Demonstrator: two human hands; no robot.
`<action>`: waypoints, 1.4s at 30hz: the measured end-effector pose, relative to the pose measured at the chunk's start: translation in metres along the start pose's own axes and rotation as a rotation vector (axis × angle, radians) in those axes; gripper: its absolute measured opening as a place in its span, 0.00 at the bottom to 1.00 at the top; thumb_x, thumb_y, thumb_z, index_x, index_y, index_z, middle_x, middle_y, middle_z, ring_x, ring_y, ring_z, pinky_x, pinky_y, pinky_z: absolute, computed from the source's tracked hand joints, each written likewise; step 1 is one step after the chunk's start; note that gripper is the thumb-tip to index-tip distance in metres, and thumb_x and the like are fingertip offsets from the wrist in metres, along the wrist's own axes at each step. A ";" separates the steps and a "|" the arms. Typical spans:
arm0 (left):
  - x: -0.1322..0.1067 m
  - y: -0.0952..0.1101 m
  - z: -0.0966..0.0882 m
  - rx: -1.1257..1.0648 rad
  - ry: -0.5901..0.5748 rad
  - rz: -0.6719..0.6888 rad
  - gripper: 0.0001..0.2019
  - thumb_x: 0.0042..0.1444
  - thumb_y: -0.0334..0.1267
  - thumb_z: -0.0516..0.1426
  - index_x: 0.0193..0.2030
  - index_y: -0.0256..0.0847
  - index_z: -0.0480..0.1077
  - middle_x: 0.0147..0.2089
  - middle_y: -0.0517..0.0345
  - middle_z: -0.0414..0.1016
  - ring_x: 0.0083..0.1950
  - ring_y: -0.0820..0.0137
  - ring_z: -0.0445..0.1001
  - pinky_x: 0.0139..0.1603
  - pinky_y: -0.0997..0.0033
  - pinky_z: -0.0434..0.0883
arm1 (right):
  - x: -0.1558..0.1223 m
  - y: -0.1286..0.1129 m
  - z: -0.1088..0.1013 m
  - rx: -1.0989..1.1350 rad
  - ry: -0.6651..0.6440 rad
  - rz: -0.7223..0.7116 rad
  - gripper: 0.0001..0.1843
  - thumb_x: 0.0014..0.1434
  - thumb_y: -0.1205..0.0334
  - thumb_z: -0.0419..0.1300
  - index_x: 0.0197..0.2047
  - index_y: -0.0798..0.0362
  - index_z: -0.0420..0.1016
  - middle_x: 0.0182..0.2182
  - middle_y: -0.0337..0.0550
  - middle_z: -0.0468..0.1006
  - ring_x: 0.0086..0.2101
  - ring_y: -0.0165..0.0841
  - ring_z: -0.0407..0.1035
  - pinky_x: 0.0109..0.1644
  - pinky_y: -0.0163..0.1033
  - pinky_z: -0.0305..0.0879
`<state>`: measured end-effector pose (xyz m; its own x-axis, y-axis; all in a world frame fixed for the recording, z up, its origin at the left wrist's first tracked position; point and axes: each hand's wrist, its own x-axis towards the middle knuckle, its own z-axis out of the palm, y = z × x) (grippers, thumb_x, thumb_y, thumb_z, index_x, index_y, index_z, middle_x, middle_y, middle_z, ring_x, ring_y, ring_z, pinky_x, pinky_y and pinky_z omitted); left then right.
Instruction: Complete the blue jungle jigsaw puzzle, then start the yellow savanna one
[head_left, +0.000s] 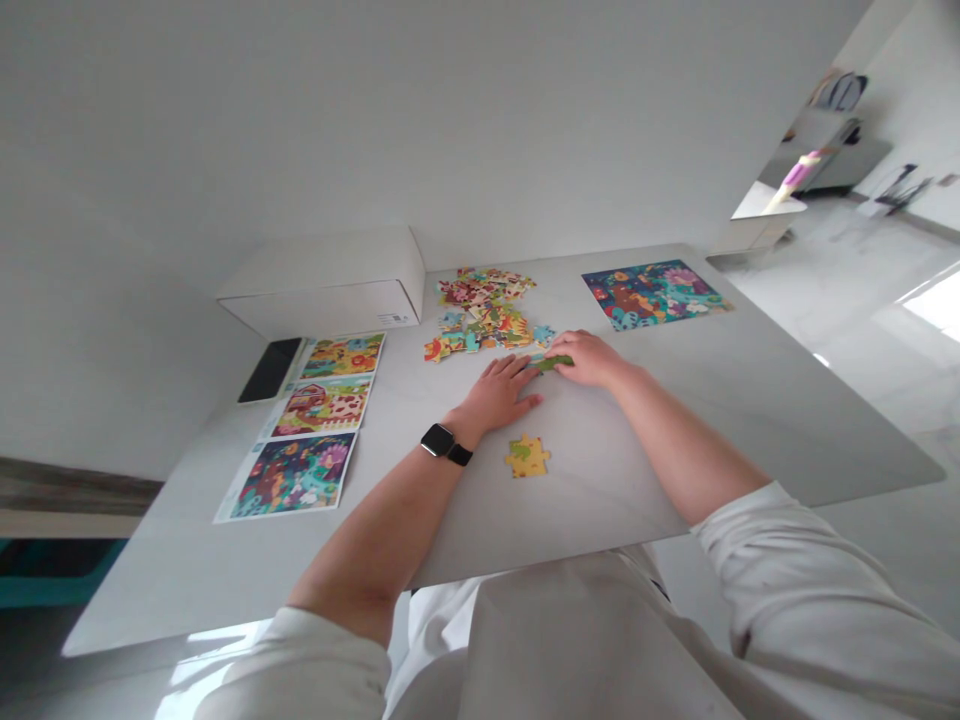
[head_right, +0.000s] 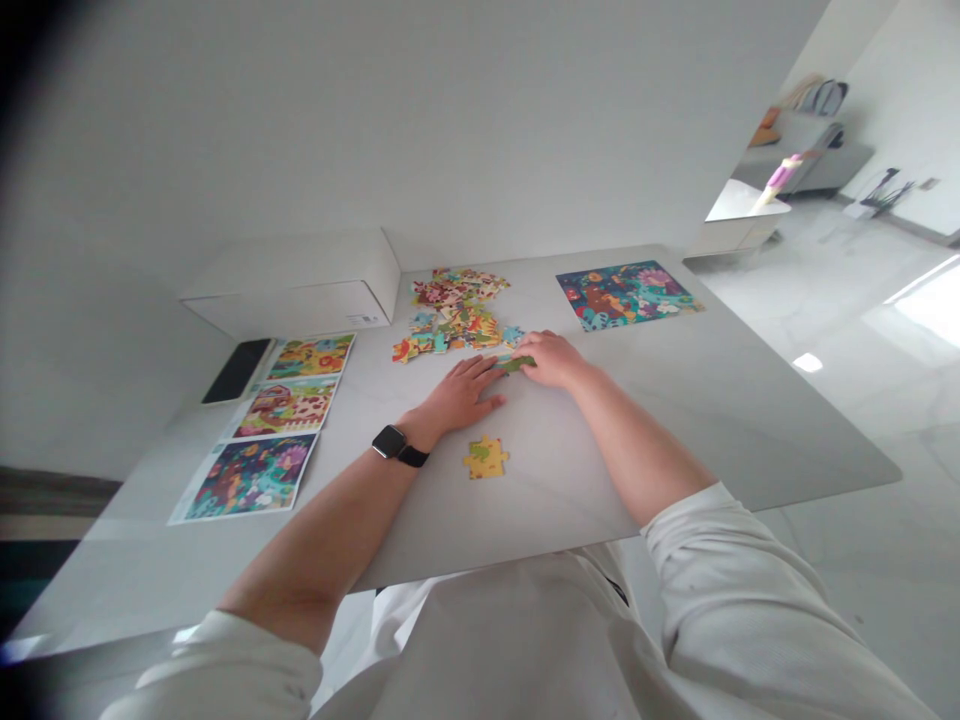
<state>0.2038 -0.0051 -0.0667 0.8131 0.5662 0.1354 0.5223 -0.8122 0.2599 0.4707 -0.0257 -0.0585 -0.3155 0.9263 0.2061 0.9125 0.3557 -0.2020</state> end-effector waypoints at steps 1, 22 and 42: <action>0.000 -0.001 0.000 -0.005 -0.002 0.006 0.30 0.71 0.55 0.54 0.75 0.47 0.66 0.80 0.48 0.60 0.81 0.50 0.56 0.82 0.45 0.53 | 0.000 -0.001 0.000 0.002 0.000 0.002 0.17 0.63 0.64 0.67 0.54 0.44 0.87 0.55 0.48 0.84 0.54 0.45 0.77 0.65 0.52 0.70; -0.005 -0.036 0.001 -0.142 0.320 -0.193 0.16 0.71 0.43 0.55 0.58 0.42 0.79 0.62 0.44 0.79 0.66 0.55 0.73 0.72 0.49 0.66 | 0.048 -0.001 -0.006 -0.180 -0.072 0.285 0.18 0.72 0.55 0.58 0.58 0.42 0.86 0.61 0.47 0.82 0.57 0.50 0.75 0.61 0.56 0.70; -0.011 -0.041 -0.011 -0.006 0.326 -0.491 0.20 0.69 0.44 0.57 0.65 0.43 0.73 0.64 0.44 0.76 0.69 0.49 0.69 0.73 0.47 0.61 | 0.100 -0.006 0.022 0.042 0.128 0.231 0.21 0.60 0.59 0.71 0.56 0.48 0.83 0.52 0.51 0.84 0.52 0.46 0.78 0.61 0.50 0.73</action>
<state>0.1707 0.0241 -0.0680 0.3549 0.8905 0.2846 0.8152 -0.4438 0.3722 0.4278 0.0677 -0.0579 -0.0623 0.9613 0.2684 0.9441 0.1439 -0.2965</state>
